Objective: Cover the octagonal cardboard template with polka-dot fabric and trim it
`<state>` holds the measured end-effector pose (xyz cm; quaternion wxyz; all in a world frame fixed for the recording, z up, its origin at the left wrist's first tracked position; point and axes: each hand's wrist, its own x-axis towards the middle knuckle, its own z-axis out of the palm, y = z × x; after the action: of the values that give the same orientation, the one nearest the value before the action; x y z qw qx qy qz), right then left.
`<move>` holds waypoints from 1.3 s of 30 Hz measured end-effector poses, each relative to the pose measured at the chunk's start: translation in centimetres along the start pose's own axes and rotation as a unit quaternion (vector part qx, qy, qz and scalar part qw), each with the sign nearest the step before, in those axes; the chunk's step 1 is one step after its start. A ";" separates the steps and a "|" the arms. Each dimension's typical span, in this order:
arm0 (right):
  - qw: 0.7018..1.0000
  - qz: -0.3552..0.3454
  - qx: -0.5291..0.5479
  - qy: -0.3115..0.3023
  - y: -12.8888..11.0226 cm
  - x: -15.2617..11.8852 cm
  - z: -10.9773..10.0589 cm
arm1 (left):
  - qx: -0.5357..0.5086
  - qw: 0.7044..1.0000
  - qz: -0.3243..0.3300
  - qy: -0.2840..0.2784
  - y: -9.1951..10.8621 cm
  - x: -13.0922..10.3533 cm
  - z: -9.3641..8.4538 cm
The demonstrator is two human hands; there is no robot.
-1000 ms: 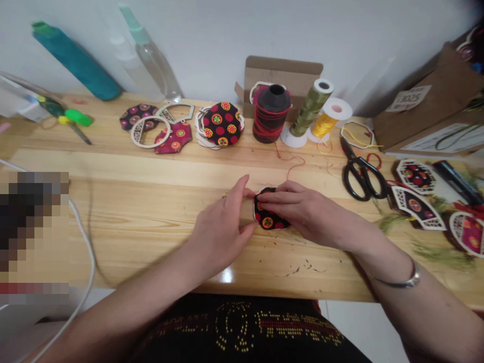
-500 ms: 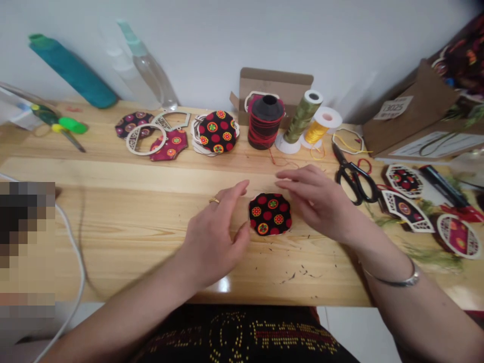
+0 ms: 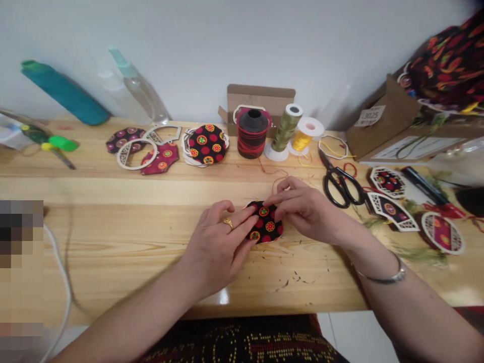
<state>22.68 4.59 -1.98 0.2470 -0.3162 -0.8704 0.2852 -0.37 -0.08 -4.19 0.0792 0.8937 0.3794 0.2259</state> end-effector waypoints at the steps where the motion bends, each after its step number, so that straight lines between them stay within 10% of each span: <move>1: 1.000 0.003 -0.002 -0.012 -0.1 0.0 0.0 | 0.005 1.000 -0.010 0.000 0.0 -0.1 0.0; 14: 0.998 0.029 -0.020 -0.054 -0.6 0.2 0.2 | -0.043 0.988 -0.150 -0.015 0.1 -0.3 0.7; 39: 0.998 0.016 -0.010 -0.053 -0.5 0.1 0.7 | -0.070 0.987 -0.144 -0.006 0.0 -0.2 0.6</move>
<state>22.04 4.13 -2.14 0.1927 -0.3170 -0.8801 0.2963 -0.19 -0.23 -4.79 0.1755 0.8231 0.4873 0.2331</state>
